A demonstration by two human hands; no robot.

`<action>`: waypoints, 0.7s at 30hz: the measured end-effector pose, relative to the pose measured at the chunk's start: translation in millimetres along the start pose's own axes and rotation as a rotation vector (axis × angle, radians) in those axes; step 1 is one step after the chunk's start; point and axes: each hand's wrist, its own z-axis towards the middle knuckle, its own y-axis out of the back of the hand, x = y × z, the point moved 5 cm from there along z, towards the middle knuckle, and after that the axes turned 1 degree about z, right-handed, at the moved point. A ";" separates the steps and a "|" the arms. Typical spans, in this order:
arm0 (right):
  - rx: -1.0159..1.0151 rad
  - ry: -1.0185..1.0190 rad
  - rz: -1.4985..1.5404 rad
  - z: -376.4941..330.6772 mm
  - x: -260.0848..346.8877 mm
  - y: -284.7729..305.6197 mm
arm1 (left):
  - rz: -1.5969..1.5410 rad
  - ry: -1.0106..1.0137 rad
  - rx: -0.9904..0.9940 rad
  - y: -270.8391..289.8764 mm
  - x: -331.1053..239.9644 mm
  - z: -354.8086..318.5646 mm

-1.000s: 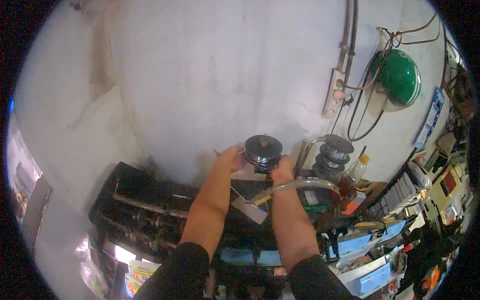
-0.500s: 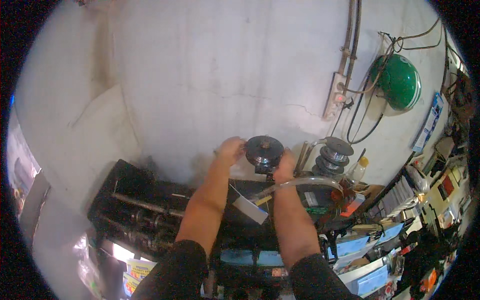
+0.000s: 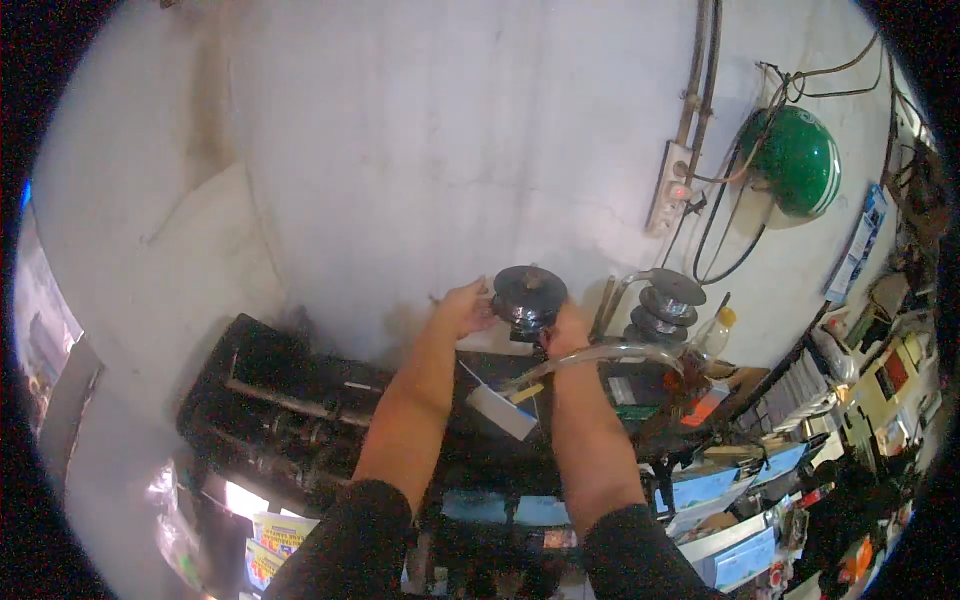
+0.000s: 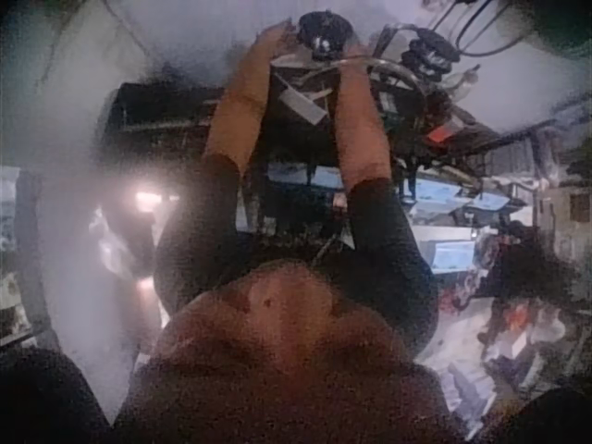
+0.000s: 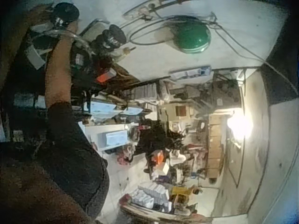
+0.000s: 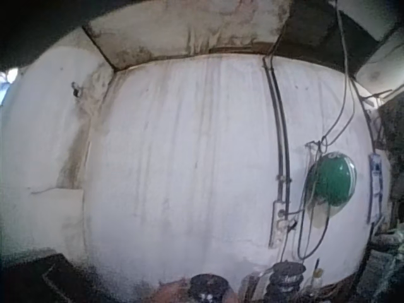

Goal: The person organizes printed book sheets into stacks on a table and manually feeds them into a binding machine.

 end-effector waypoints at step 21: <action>-0.085 0.513 -0.799 -30.7 62.4 0.3 | 1.097 -0.956 0.035 57.0 0.0 67.0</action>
